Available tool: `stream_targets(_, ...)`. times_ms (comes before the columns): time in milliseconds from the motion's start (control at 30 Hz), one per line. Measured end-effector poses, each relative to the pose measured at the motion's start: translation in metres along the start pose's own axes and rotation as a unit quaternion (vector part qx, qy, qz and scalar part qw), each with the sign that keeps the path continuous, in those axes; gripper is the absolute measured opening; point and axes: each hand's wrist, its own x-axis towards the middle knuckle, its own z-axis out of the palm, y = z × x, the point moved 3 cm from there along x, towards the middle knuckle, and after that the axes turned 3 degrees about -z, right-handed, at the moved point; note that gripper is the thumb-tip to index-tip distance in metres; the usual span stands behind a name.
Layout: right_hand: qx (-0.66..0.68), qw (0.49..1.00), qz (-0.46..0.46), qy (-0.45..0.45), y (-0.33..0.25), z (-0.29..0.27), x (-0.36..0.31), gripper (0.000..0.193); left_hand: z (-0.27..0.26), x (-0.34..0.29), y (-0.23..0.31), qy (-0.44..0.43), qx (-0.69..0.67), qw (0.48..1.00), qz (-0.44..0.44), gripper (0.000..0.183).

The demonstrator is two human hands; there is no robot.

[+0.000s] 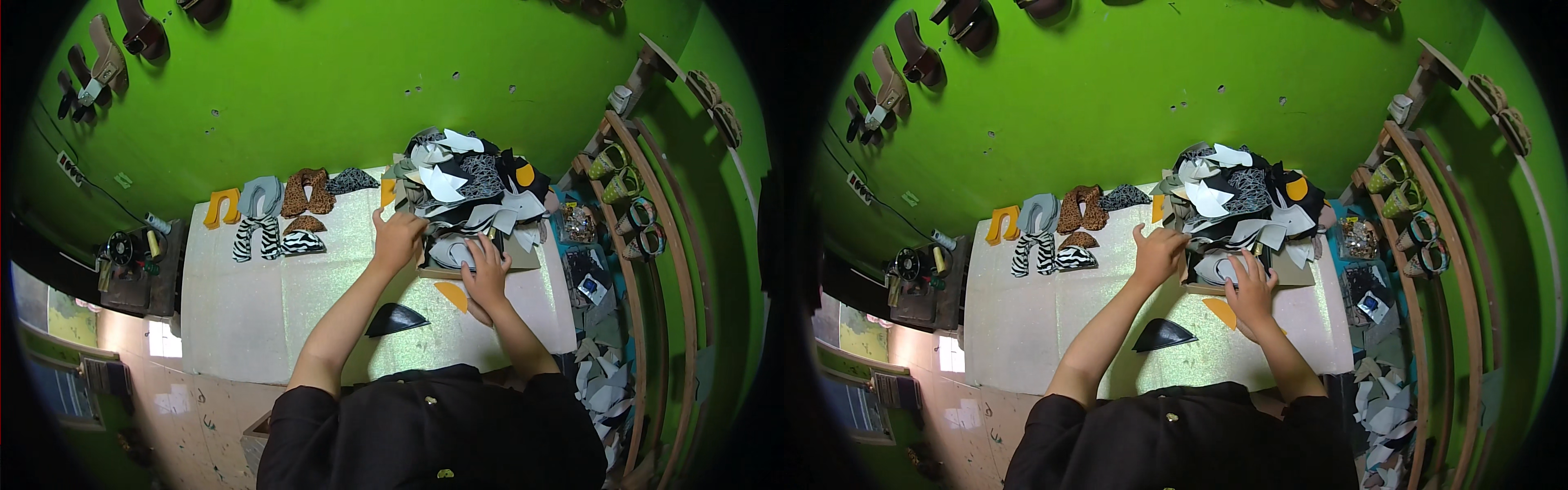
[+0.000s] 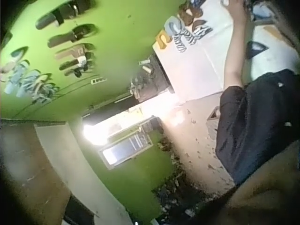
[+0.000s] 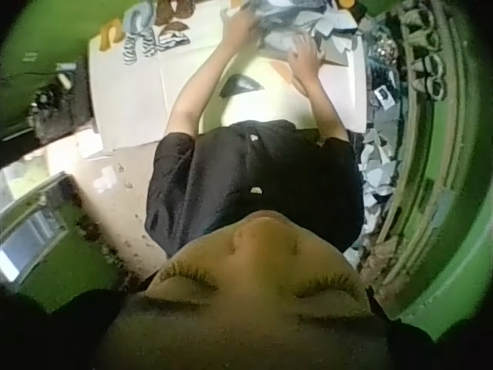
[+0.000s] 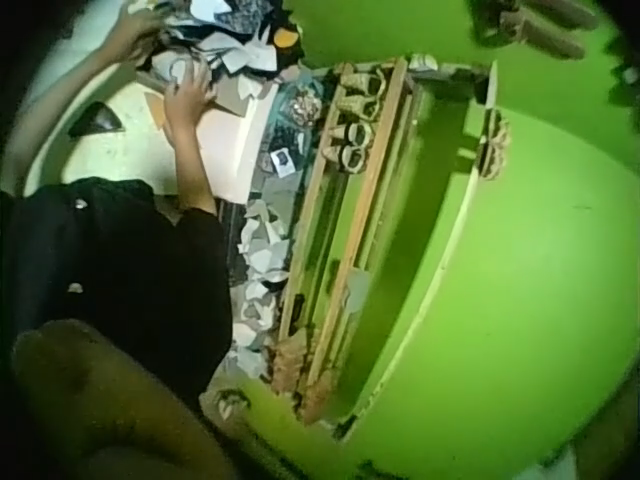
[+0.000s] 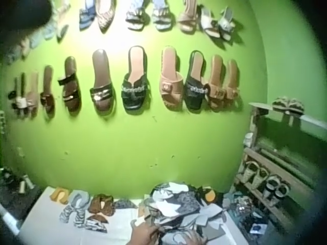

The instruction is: Organize and sort patterned fabric and material components for shoe manufacturing.

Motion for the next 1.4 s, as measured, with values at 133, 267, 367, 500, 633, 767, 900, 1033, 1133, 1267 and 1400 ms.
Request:
stream_targets(133, -0.034, 0.998, 0.037, -0.022, 0.005, -0.001, -0.002, 0.052, 0.006, -0.015, 0.007, -0.006, 0.020, 0.998, 0.064, 0.013)
stream_targets(267, -0.002, 0.988, 0.128, 0.083, 0.015, -0.007, -0.003, 0.058, 0.004, -0.015, 0.007, 0.007, 0.014, 0.999, 0.037, 0.017)
stream_targets(367, 0.024, 0.983, 0.168, 0.066, 0.022, -0.010, 0.000, 0.059, -0.003, -0.008, 0.010, 0.018, -0.025, 0.999, -0.009, 0.032)
stream_targets(500, 0.011, 0.988, 0.150, -0.039, 0.011, -0.002, 0.007, 0.058, -0.006, 0.004, 0.024, -0.051, -0.019, 0.998, 0.044, 0.051)
stream_targets(633, -0.042, 0.991, 0.111, -0.070, -0.003, 0.005, 0.012, 0.048, 0.036, -0.008, 0.006, -0.246, 0.025, 0.966, 0.081, 0.046)
stream_targets(767, -0.026, 0.979, 0.111, -0.166, -0.001, 0.010, 0.004, 0.037, 0.044, -0.012, 0.006, -0.287, 0.075, 0.953, 0.054, 0.047)
stream_targets(900, 0.030, 0.998, 0.034, -0.037, -0.005, 0.002, 0.001, 0.037, 0.017, 0.006, 0.032, -0.194, -0.055, 0.979, 0.018, 0.055)
stream_targets(1033, 0.086, 0.995, 0.042, -0.023, -0.011, 0.004, 0.003, 0.036, 0.028, 0.006, 0.046, -0.105, -0.089, 0.977, 0.166, 0.054)
stream_targets(1133, 0.133, 0.989, 0.053, -0.031, -0.009, 0.008, -0.001, 0.032, 0.043, 0.006, 0.034, -0.155, 0.024, 0.978, 0.134, 0.022)
stream_targets(1267, 0.100, 0.988, 0.117, 0.031, 0.001, 0.001, -0.018, 0.027, 0.038, 0.001, 0.004, -0.040, 0.037, 0.998, 0.022, 0.017)
stream_targets(1400, 0.064, 0.970, 0.206, 0.115, 0.026, -0.008, -0.030, 0.037, 0.031, -0.008, -0.008, 0.006, 0.096, 0.995, -0.016, 0.019)
